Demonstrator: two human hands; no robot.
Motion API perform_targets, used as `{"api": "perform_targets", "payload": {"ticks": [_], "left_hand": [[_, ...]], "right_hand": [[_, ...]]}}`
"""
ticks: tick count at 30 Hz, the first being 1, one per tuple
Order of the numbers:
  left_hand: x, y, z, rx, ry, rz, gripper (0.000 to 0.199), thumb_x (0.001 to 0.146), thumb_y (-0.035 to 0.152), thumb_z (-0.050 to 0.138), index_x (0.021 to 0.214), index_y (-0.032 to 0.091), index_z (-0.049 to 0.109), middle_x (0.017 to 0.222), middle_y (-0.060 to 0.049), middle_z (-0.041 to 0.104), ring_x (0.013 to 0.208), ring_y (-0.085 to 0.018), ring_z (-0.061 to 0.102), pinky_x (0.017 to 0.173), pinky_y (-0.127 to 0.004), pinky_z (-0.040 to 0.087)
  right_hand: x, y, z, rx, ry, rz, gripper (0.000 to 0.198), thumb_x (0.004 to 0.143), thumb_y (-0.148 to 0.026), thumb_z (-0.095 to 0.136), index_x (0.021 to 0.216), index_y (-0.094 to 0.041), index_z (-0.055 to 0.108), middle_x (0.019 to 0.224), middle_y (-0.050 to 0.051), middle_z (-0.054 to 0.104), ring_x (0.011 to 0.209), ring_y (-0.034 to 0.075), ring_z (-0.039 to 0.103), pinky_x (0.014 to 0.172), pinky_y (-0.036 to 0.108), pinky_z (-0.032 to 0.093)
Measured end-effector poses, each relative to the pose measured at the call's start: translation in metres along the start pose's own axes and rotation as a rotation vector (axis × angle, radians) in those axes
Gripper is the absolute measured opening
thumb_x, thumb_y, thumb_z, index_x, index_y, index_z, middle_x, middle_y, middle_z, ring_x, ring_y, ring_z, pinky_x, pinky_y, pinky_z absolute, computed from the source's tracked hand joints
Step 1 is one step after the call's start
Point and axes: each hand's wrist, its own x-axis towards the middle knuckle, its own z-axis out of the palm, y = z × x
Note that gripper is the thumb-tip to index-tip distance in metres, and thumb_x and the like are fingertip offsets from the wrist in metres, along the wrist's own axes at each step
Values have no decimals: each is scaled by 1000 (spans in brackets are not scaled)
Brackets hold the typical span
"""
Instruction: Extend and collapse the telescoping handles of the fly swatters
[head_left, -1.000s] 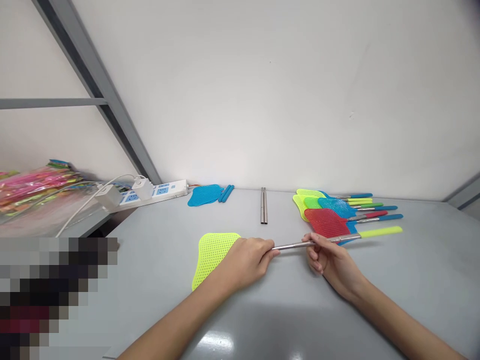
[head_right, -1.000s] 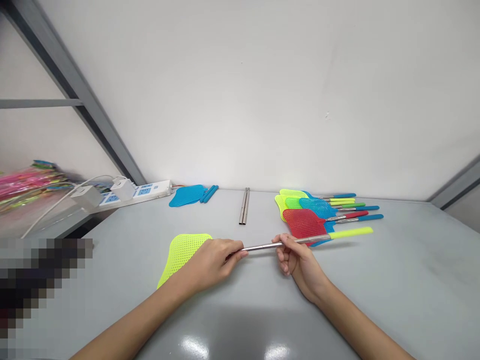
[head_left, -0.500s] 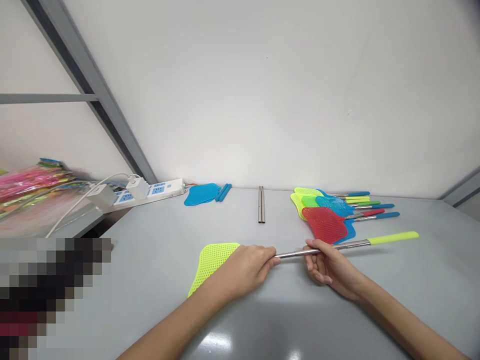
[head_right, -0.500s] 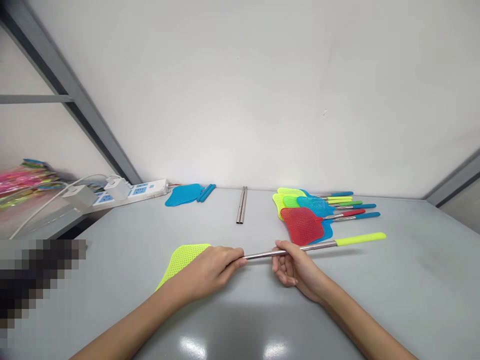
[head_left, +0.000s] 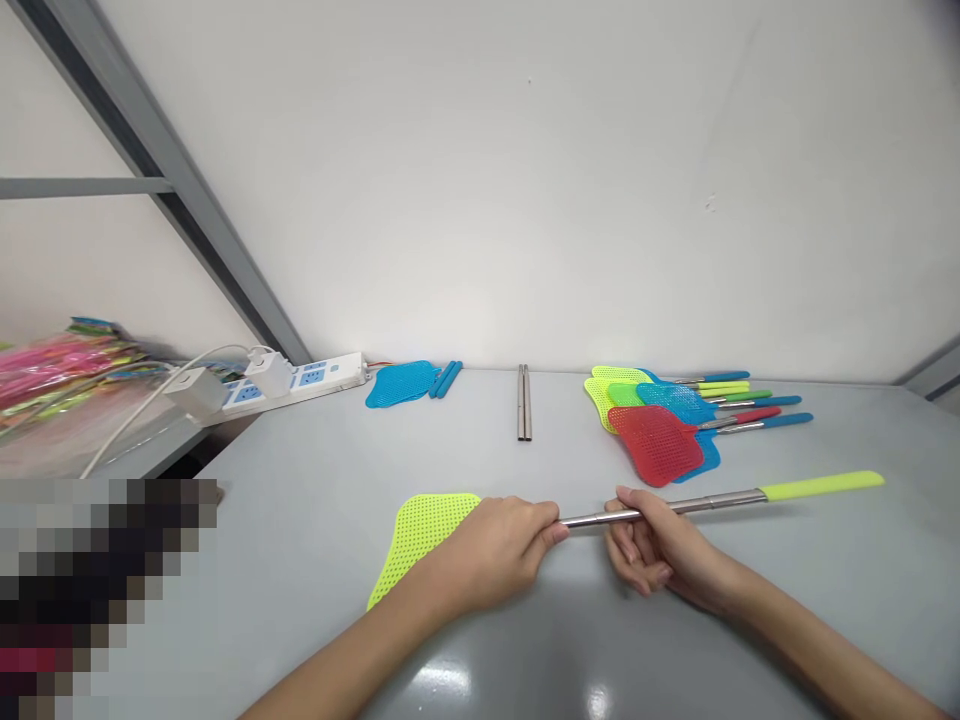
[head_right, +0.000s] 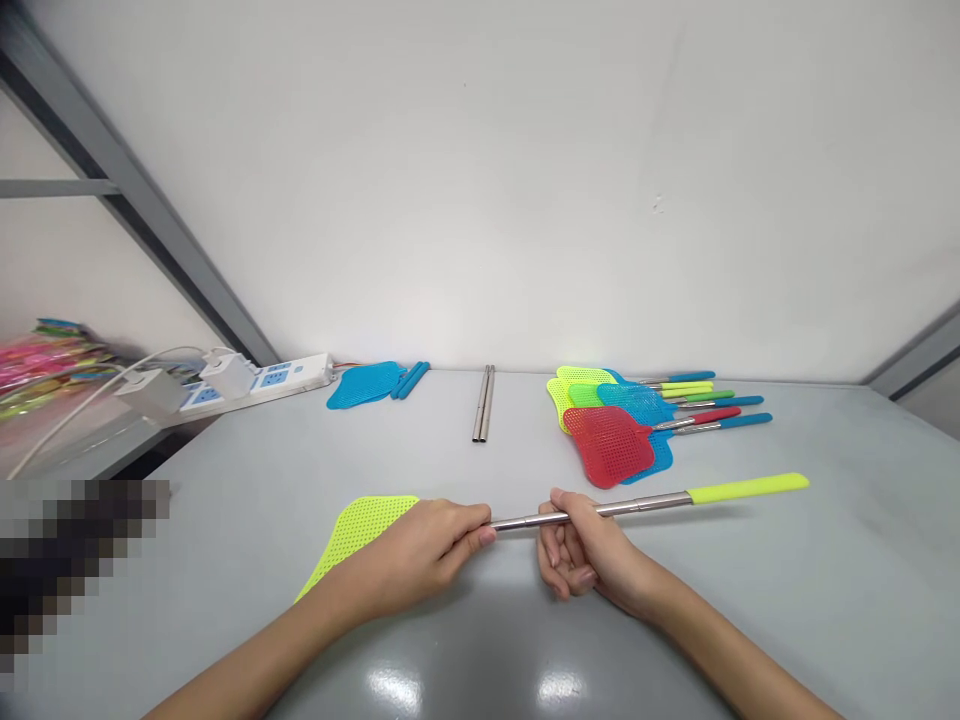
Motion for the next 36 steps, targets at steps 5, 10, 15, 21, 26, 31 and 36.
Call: {"api": "perform_targets", "payload": {"ticks": [5, 10, 15, 21, 26, 31, 36], "left_hand": [[1, 4, -3, -1, -34, -14, 36, 88, 37, 23, 69, 18, 48, 56, 1, 48, 48, -11, 41, 45, -23, 24], [1, 8, 1, 35, -19, -20, 36, 88, 37, 22, 70, 19, 47, 56, 1, 49, 46, -11, 40, 43, -23, 22], [-1, 12, 7, 83, 18, -6, 36, 88, 36, 20, 71, 19, 46, 57, 1, 51, 46, -11, 43, 43, -24, 21], [-2, 16, 10, 125, 56, 8, 37, 89, 35, 17, 73, 18, 46, 55, 0, 51, 44, -12, 43, 43, -24, 21], [-2, 18, 14, 170, 73, 15, 36, 89, 34, 18, 74, 18, 47, 57, -1, 54, 45, -12, 45, 43, -25, 20], [1, 16, 14, 171, 97, 12, 32, 88, 32, 22, 73, 18, 46, 58, 0, 55, 47, -12, 49, 43, -25, 21], [4, 12, 10, 123, 98, 14, 33, 89, 34, 22, 73, 18, 46, 63, 1, 56, 52, -12, 50, 45, -24, 25]], "right_hand": [[1, -1, 5, -46, 44, -28, 47, 85, -38, 21, 49, -16, 40, 35, 1, 49, 27, 4, 20, 31, 18, 9], [3, 0, 8, -66, 76, -36, 47, 84, -40, 23, 46, -17, 38, 33, 1, 48, 26, 4, 21, 30, 18, 8], [3, 2, 11, -81, 98, -34, 48, 84, -44, 24, 46, -18, 36, 33, 0, 48, 26, 4, 20, 30, 18, 9], [5, 2, 16, -72, 77, -53, 48, 84, -43, 22, 46, -18, 38, 34, 1, 50, 25, 4, 22, 30, 18, 10], [5, 3, 20, -49, 56, -64, 48, 83, -43, 24, 45, -18, 37, 33, 1, 50, 24, 4, 18, 29, 19, 9], [6, 3, 18, -56, 35, -91, 47, 84, -43, 24, 47, -17, 39, 38, 2, 52, 25, 5, 24, 31, 20, 14], [5, -2, 14, -124, 153, -79, 48, 83, -44, 29, 48, -15, 44, 42, 0, 49, 33, 6, 30, 38, 21, 17]]}}
